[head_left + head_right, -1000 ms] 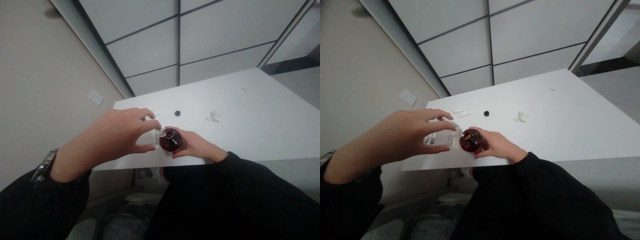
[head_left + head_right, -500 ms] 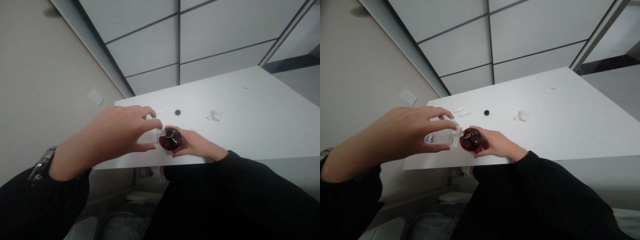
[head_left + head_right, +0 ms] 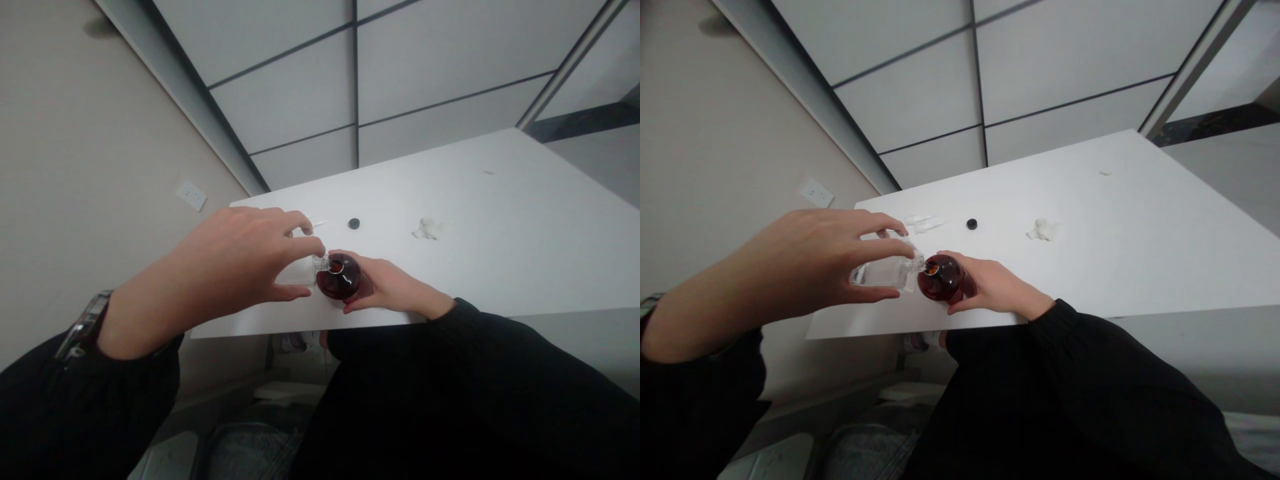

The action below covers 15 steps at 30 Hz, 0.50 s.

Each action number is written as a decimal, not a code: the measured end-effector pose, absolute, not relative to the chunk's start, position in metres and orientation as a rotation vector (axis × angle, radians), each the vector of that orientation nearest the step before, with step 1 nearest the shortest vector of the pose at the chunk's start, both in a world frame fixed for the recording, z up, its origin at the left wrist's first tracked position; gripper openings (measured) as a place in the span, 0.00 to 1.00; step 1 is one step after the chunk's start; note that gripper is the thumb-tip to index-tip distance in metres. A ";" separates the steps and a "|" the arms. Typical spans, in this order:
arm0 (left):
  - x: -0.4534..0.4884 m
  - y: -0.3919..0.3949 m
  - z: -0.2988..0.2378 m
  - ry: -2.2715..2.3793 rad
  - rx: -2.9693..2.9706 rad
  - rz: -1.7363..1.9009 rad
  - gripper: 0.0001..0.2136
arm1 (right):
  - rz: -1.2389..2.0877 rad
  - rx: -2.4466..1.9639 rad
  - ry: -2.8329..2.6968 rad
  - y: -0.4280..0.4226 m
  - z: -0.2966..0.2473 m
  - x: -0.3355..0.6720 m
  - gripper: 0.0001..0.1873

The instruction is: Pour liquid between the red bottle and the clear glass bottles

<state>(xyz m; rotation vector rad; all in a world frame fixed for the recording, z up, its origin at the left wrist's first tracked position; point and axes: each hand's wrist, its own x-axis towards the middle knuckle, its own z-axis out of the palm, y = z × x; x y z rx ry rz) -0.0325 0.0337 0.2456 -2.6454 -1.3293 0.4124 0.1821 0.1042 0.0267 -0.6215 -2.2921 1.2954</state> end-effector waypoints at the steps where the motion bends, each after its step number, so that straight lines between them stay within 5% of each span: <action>1: -0.032 0.034 0.246 -1.324 -2.637 0.426 0.12 | 1.298 -0.620 -2.291 0.104 0.027 0.182 0.56; 15: -0.026 0.036 0.248 -1.367 -2.643 0.466 0.13 | 1.300 -0.626 -2.290 0.104 0.029 0.182 0.55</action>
